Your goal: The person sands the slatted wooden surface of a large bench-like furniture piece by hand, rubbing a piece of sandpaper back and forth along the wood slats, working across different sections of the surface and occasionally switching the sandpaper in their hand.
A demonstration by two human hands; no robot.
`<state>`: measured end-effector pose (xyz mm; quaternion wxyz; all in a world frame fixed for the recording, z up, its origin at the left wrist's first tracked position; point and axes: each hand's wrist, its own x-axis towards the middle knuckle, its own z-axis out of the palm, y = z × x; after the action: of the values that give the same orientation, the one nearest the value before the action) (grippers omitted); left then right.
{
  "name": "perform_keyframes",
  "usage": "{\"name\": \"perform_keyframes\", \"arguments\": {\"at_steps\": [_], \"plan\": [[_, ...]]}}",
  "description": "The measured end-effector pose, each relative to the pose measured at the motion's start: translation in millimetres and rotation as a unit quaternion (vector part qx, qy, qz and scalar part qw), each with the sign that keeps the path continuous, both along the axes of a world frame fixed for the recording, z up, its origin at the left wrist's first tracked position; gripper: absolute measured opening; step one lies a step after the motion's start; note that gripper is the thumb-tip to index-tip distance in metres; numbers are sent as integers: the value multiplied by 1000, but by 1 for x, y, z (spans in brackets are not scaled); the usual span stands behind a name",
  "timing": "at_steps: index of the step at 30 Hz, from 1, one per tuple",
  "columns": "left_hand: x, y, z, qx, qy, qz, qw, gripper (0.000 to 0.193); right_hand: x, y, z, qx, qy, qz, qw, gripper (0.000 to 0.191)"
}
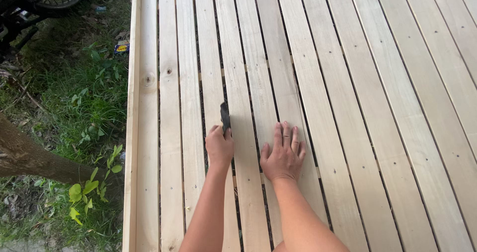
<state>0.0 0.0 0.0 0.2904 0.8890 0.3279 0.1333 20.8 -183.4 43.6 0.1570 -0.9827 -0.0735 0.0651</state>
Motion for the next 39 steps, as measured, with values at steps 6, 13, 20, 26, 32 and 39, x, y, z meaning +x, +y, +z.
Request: {"name": "perform_keyframes", "arguments": {"at_steps": [6,13,20,26,32,39], "plan": [[-42,-4,49,-120,-167,66,976,18,0,1,-1,14,-18,-2,1000,73],[-44,-9,76,-54,-209,66,974,14,0,0,0,9,-24,2,1000,72],[-41,-37,64,20,-242,22,970,14,0,0,-2,10,-25,0,1000,72],[-34,-43,52,-85,-220,61,970,17,0,0,-4,0,-12,0,1000,72],[-42,-32,51,-70,-211,94,970,19,0,0,-5,-20,-18,10,1000,73],[-28,-44,54,-139,-253,86,954,19,0,-1,-3,-12,-11,4,1000,73]]}}
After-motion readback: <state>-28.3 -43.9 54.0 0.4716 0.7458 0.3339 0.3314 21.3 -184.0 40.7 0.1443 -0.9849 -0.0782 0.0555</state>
